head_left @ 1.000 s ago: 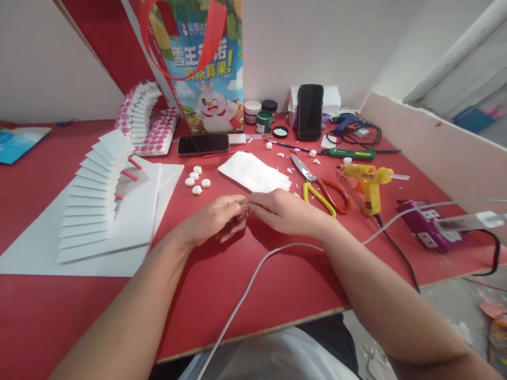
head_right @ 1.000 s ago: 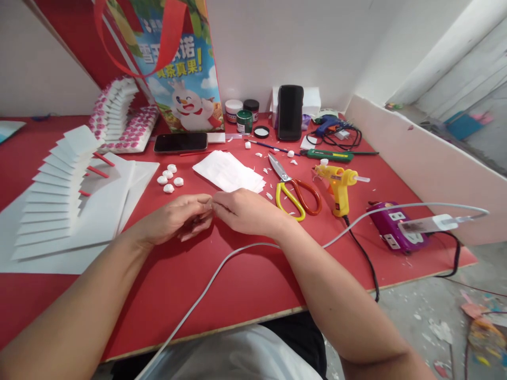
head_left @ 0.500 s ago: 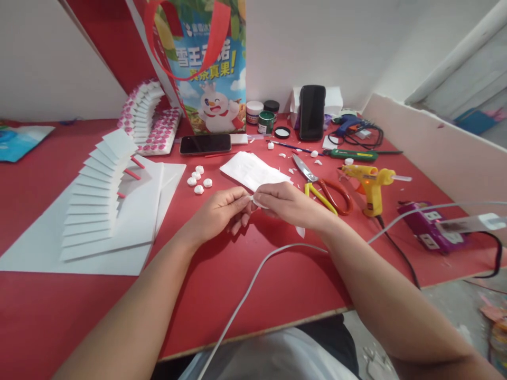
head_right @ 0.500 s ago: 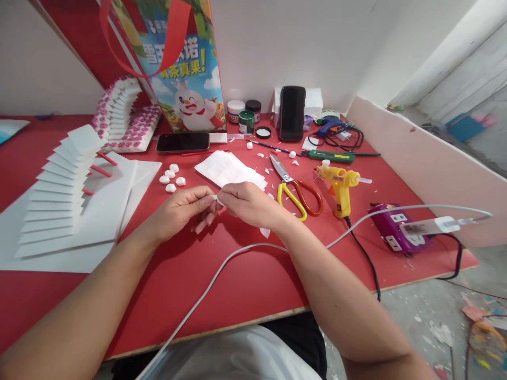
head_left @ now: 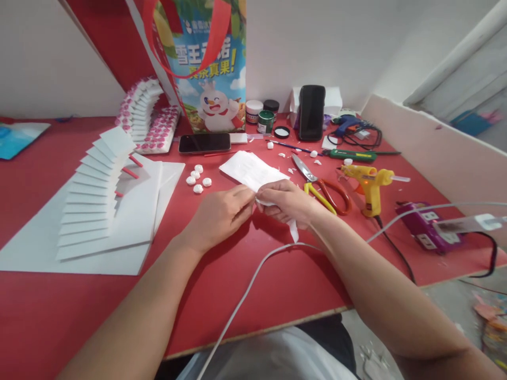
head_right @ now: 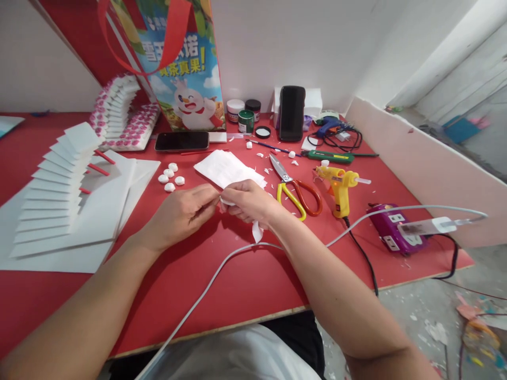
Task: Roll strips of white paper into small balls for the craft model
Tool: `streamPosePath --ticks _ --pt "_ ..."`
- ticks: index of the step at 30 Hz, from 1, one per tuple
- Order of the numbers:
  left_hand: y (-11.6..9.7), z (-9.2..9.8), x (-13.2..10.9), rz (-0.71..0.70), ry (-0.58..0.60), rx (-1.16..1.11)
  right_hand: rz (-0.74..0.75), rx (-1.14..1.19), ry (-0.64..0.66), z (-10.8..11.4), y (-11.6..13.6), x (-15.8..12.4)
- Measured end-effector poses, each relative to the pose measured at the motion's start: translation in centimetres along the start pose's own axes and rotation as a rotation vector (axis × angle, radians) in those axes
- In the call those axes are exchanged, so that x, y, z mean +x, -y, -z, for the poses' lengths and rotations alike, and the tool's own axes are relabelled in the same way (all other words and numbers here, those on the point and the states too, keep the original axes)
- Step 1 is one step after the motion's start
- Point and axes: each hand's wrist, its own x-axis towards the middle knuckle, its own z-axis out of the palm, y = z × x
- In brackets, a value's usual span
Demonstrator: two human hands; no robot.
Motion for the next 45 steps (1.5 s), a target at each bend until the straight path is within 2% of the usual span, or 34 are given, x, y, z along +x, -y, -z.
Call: streamPosePath --ticks 3,5,6,9,11,14,17,23,27,32,39,42,45 --pt "-0.2 -0.2 0.1 0.145 -0.049 -0.241 0.286 -0.287 -0.087 0.0 -0.4 0.0" --pt "-0.2 -0.2 0.3 0.322 -0.044 -0.551 0.501 -0.6 -0.148 0.1 -0.5 -0.4" --pt "-0.2 -0.2 0.4 0.415 -0.005 -0.718 0.576 -0.746 -0.175 0.1 -0.6 -0.5" --pt "0.1 -0.1 0.7 0.618 0.173 -1.094 0.664 -1.029 -0.209 0.3 -0.7 -1.0" --pt "0.1 -0.1 0.7 0.669 0.217 -1.18 0.676 -1.154 -0.192 0.3 -0.7 -1.2" --pt "0.0 -0.1 0.6 0.649 0.169 -1.191 0.64 -1.318 -0.179 0.2 -0.6 -1.1" --pt "-0.1 -0.1 0.4 0.606 0.154 -1.167 0.605 -1.381 -0.176 0.1 -0.5 -1.1" --pt "0.2 -0.1 0.4 0.576 0.136 -1.124 0.638 -1.345 -0.156 0.5 -0.3 -1.1" --pt "0.4 -0.2 0.4 0.554 0.127 -1.076 0.695 -1.228 -0.136 0.7 -0.4 -1.1" --pt "0.6 0.1 0.1 0.506 0.198 -1.042 0.719 -1.028 -0.111 0.8 -0.4 -1.1" --pt "0.6 0.6 -0.1 0.442 0.304 -0.988 0.598 -1.081 -0.076 0.8 -0.1 -1.4" --pt "0.3 0.6 -0.2 0.401 0.301 -0.895 0.583 -1.083 -0.071 0.8 0.1 -1.7" --pt "0.0 0.2 -0.2 0.326 0.207 -0.64 0.522 -1.047 -0.114 0.4 0.0 -1.6"
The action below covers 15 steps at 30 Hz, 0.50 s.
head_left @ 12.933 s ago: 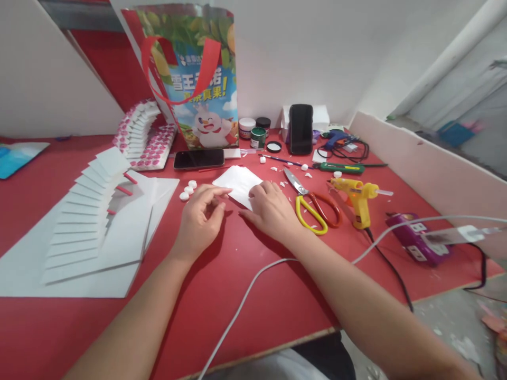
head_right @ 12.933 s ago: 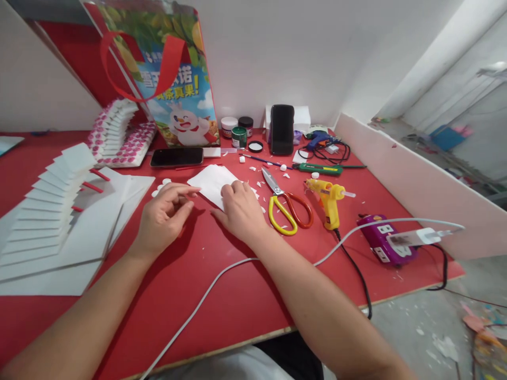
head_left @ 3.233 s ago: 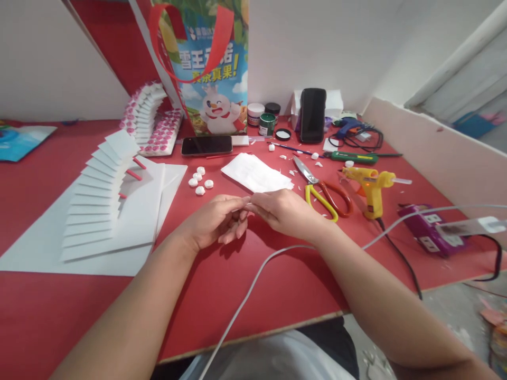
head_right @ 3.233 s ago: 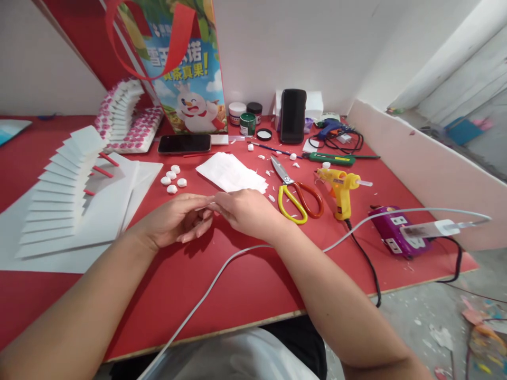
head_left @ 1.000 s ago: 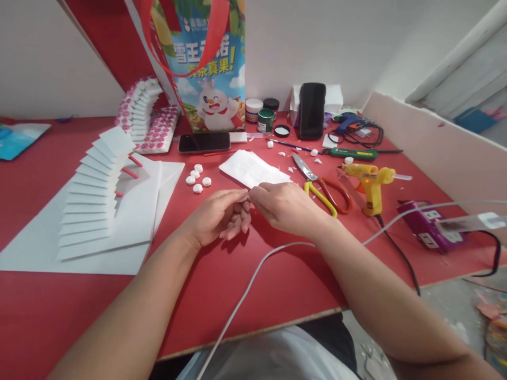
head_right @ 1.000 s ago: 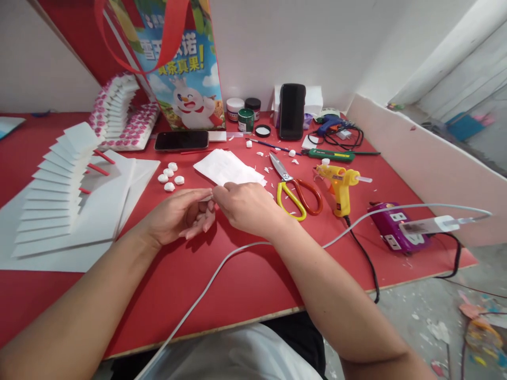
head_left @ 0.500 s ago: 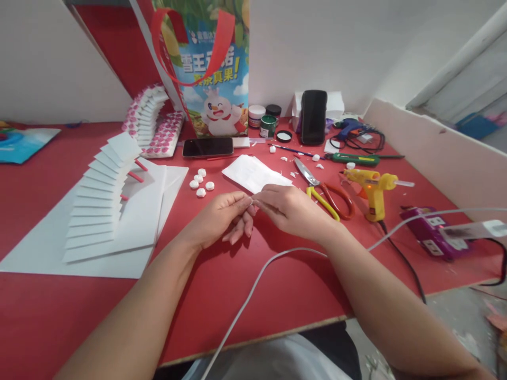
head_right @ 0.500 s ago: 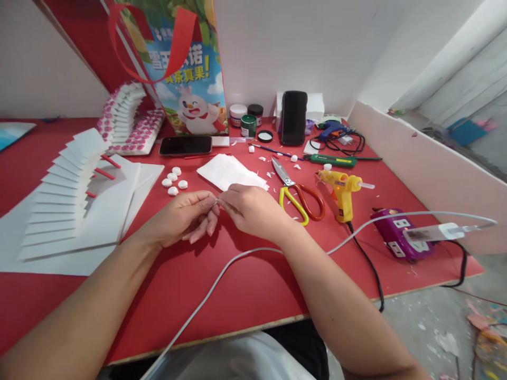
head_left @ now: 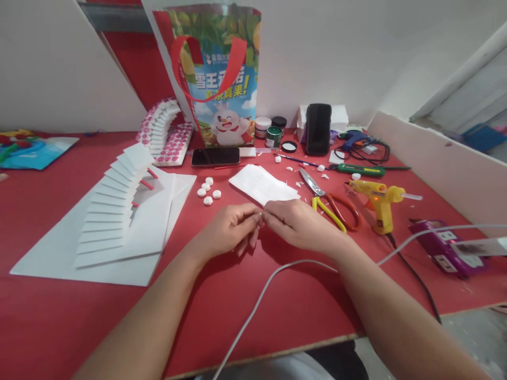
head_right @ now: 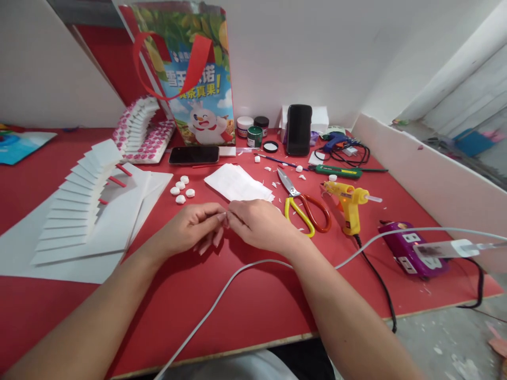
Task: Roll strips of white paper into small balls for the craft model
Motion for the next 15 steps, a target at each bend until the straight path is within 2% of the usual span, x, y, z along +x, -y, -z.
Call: streamPosePath --ticks 4,6,7,10,13,15 --pt "0.26 -0.76 0.22 -0.22 -0.203 0.549 -0.156 0.032 -0.019 -0.82 0.12 0.51" --pt "0.3 -0.96 0.3 -0.243 -0.259 0.649 -0.157 0.044 -0.048 -1.09 0.09 0.63" --pt "0.25 -0.98 0.31 -0.229 -0.277 0.616 -0.137 0.035 -0.066 -1.15 0.07 0.62" --pt "-0.06 -0.68 0.36 -0.083 -0.244 0.24 -0.027 -0.059 -0.105 -1.1 0.01 0.4" --pt "-0.29 -0.2 0.68 0.17 -0.044 -0.288 0.081 -0.161 -0.098 -1.0 -0.1 0.26" --pt "-0.32 0.01 0.98 0.321 0.068 -0.516 0.114 -0.216 -0.088 -1.05 -0.2 0.32"
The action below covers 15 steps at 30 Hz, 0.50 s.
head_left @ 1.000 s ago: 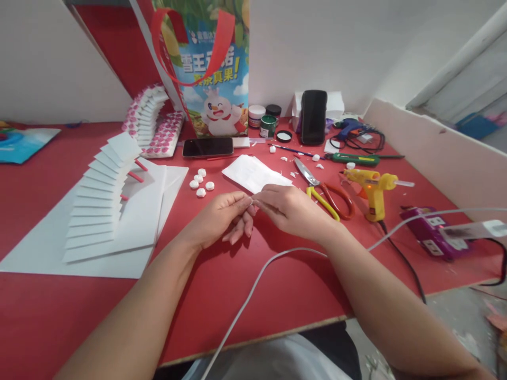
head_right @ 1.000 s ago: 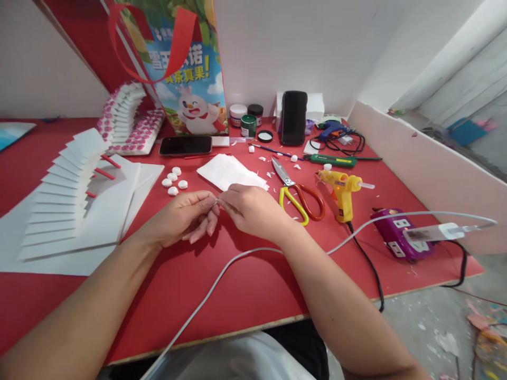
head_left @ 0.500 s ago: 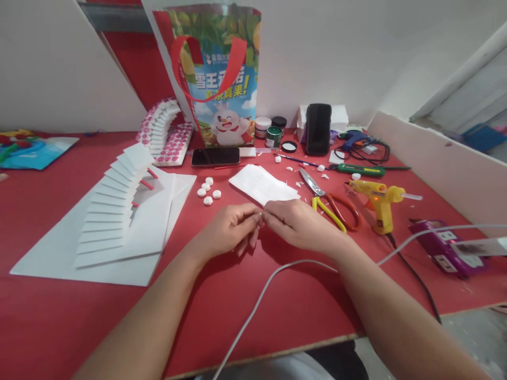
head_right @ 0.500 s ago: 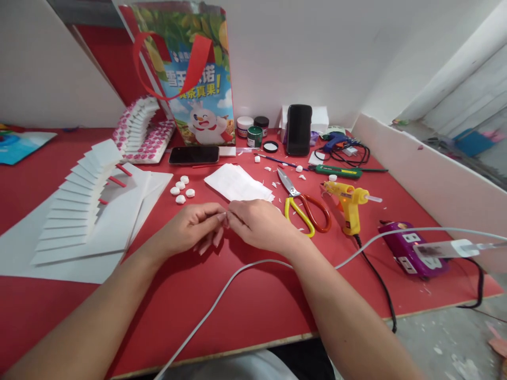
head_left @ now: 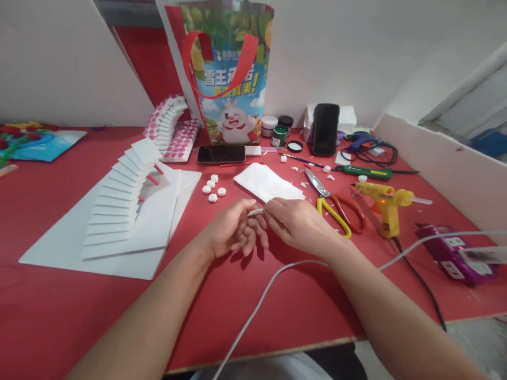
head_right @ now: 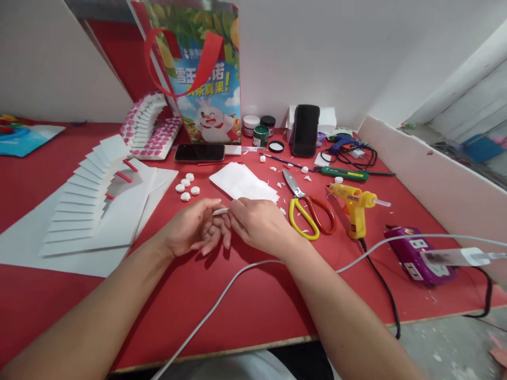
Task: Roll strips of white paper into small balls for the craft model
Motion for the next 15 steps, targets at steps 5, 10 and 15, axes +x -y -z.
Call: streamPosePath --ticks 5,10,15 --pt "-0.07 0.04 0.07 0.044 -0.014 -0.173 0.025 -0.107 0.035 -0.28 0.0 0.18" --pt "0.2 -0.3 -0.34 -0.087 -0.049 0.01 -0.067 -0.005 0.074 -0.07 0.25 0.04" --pt "0.7 -0.61 -0.41 -0.353 -0.226 0.61 -0.175 0.305 0.087 0.19 -0.13 0.04"
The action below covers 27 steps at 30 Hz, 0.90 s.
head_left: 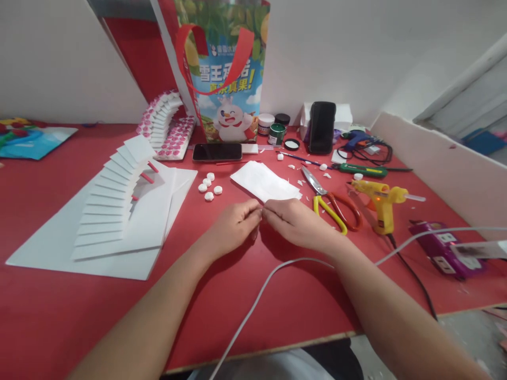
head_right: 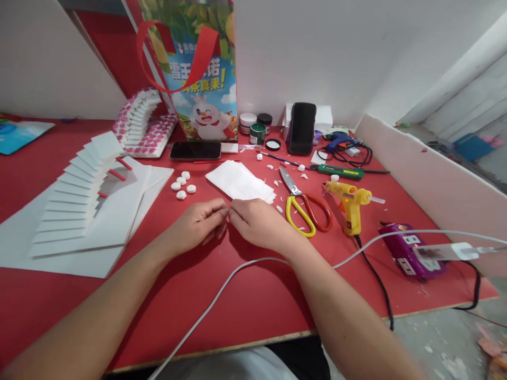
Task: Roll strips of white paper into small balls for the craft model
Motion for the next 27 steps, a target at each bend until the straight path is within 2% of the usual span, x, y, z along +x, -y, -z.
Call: streamPosePath --ticks 2,4,7,10,14,17,20,22,27 --pt "0.1 -0.1 0.0 -0.138 -0.064 0.297 -0.018 0.096 0.004 0.1 -0.3 0.1" --pt "0.1 -0.2 -0.1 -0.241 -0.105 0.496 -0.017 0.156 -0.019 0.0 -0.5 0.2" --pt "-0.1 -0.1 -0.2 -0.278 -0.144 0.516 0.027 0.142 -0.099 -0.1 -0.4 0.2" --pt "-0.2 0.2 -0.3 -0.152 -0.098 0.195 0.081 0.01 -0.136 -0.2 -0.2 0.0" --pt "-0.2 0.4 0.2 0.218 0.145 -0.481 0.16 -0.171 -0.134 0.0 0.0 -0.1" --pt "-0.3 0.4 0.7 0.407 0.247 -0.805 0.198 -0.224 -0.121 0.0 -0.1 -0.2" --pt "-0.3 0.4 0.8 0.451 0.234 -0.973 0.198 -0.277 -0.113 0.0 -0.2 -0.2" --pt "-0.3 0.4 0.8 0.452 0.217 -1.01 0.182 -0.303 -0.098 -0.1 -0.2 -0.2" --pt "-0.2 0.0 0.4 0.295 0.138 -0.853 0.093 -0.225 -0.09 0.0 0.2 -0.2"
